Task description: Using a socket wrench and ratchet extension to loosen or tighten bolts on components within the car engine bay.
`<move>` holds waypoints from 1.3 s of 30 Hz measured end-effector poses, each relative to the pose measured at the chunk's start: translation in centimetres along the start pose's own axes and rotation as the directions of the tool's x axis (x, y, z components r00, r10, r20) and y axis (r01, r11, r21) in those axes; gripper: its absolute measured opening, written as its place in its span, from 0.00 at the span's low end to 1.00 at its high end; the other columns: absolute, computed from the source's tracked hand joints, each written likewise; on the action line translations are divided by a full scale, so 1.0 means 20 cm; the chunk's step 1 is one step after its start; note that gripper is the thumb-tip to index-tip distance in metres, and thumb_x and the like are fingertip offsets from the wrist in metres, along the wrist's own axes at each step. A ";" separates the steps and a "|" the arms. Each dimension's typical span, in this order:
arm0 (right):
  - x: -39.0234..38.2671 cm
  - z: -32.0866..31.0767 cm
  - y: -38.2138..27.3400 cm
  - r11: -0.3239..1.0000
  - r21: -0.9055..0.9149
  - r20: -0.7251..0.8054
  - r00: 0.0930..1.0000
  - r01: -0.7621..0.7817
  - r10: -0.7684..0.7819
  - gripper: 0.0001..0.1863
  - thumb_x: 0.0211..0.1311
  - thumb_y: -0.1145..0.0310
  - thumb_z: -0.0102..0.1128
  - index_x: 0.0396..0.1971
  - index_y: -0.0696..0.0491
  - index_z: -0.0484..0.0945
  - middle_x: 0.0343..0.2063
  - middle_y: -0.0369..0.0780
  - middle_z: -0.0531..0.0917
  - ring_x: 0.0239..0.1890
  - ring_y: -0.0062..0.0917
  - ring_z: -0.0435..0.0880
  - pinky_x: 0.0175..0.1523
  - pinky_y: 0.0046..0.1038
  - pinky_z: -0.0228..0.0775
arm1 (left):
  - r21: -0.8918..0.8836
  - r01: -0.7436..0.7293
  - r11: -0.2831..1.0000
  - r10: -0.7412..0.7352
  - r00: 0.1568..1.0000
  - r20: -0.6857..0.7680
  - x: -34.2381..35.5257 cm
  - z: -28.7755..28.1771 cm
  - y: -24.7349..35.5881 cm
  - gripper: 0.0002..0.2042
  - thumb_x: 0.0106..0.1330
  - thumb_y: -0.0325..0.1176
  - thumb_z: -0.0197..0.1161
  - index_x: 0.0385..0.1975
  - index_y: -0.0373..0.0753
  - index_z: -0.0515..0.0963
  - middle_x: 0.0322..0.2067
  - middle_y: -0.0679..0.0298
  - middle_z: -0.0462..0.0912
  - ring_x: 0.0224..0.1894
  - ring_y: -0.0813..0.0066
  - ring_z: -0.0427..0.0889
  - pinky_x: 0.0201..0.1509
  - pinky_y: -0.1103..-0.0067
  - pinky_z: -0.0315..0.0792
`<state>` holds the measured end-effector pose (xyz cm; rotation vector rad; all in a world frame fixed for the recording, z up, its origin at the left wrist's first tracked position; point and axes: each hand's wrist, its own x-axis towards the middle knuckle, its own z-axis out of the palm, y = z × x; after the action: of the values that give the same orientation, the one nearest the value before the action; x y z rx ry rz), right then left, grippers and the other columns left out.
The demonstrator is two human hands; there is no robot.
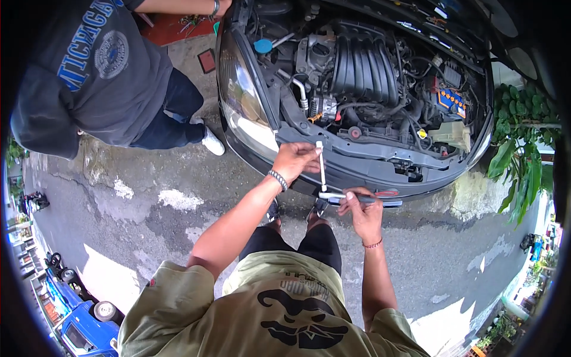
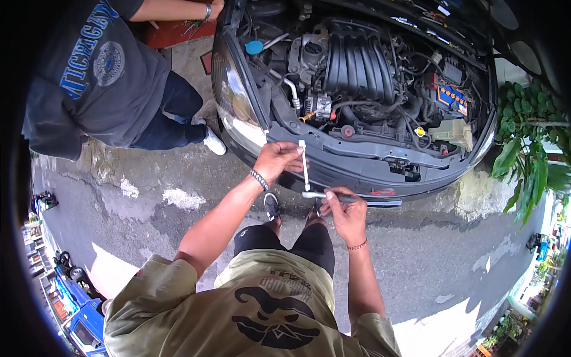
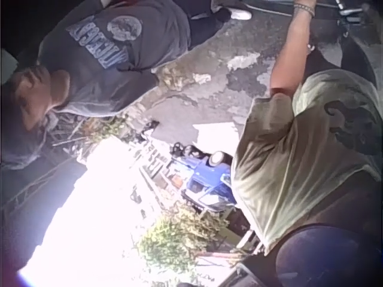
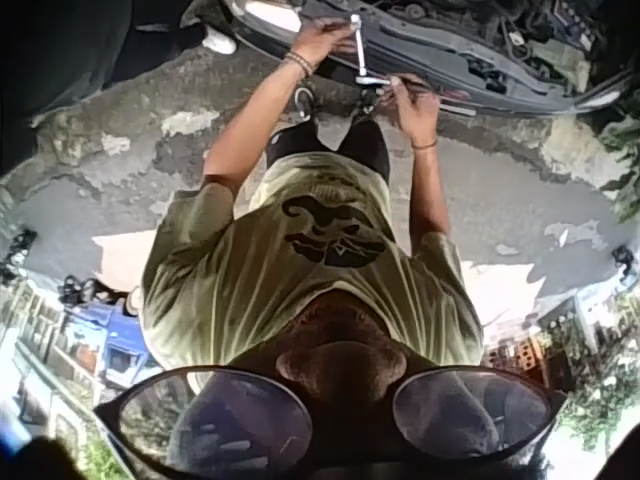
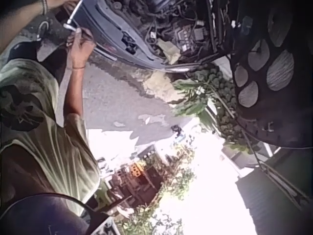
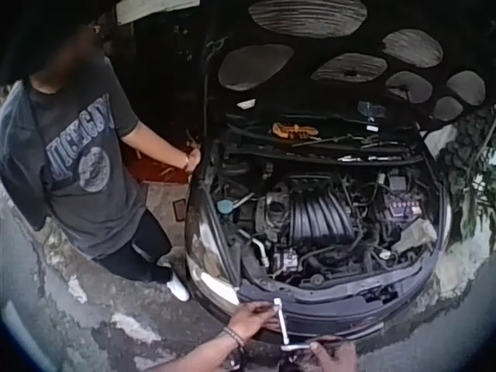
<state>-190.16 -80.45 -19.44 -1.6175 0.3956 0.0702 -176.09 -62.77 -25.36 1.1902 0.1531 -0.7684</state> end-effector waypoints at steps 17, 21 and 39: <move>1.45 -0.47 0.39 0.998 0.041 -0.046 0.998 -0.043 0.045 0.16 0.64 0.59 0.54 0.34 0.59 0.79 0.19 0.37 0.80 0.18 0.16 0.75 0.21 0.17 0.62 | 0.931 -0.331 0.154 0.261 0.923 0.284 1.23 -0.26 -0.17 0.11 0.67 0.30 0.56 0.42 0.29 0.80 0.35 0.50 0.85 0.38 0.71 0.85 0.43 0.78 0.76; 1.62 -0.31 0.47 0.998 -0.025 0.023 0.998 -0.058 0.058 0.15 0.60 0.61 0.57 0.30 0.61 0.80 0.20 0.39 0.80 0.20 0.19 0.77 0.25 0.19 0.68 | 0.592 -0.062 0.804 -0.003 0.994 0.109 1.29 -0.17 -0.11 0.15 0.71 0.30 0.47 0.45 0.23 0.75 0.42 0.48 0.82 0.43 0.62 0.84 0.49 0.77 0.78; 1.79 -0.19 0.62 0.942 0.210 -0.034 0.961 -0.263 0.276 0.13 0.60 0.66 0.57 0.23 0.62 0.78 0.17 0.41 0.80 0.15 0.22 0.77 0.18 0.22 0.67 | 0.130 0.284 0.950 -0.262 0.951 -0.162 1.58 -0.15 -0.25 0.11 0.68 0.34 0.57 0.36 0.31 0.78 0.30 0.59 0.81 0.28 0.71 0.80 0.28 0.76 0.76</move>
<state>-160.98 -92.06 -40.92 -1.3577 0.6519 0.1812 -154.82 -75.40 -45.95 1.3874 0.3913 -0.9501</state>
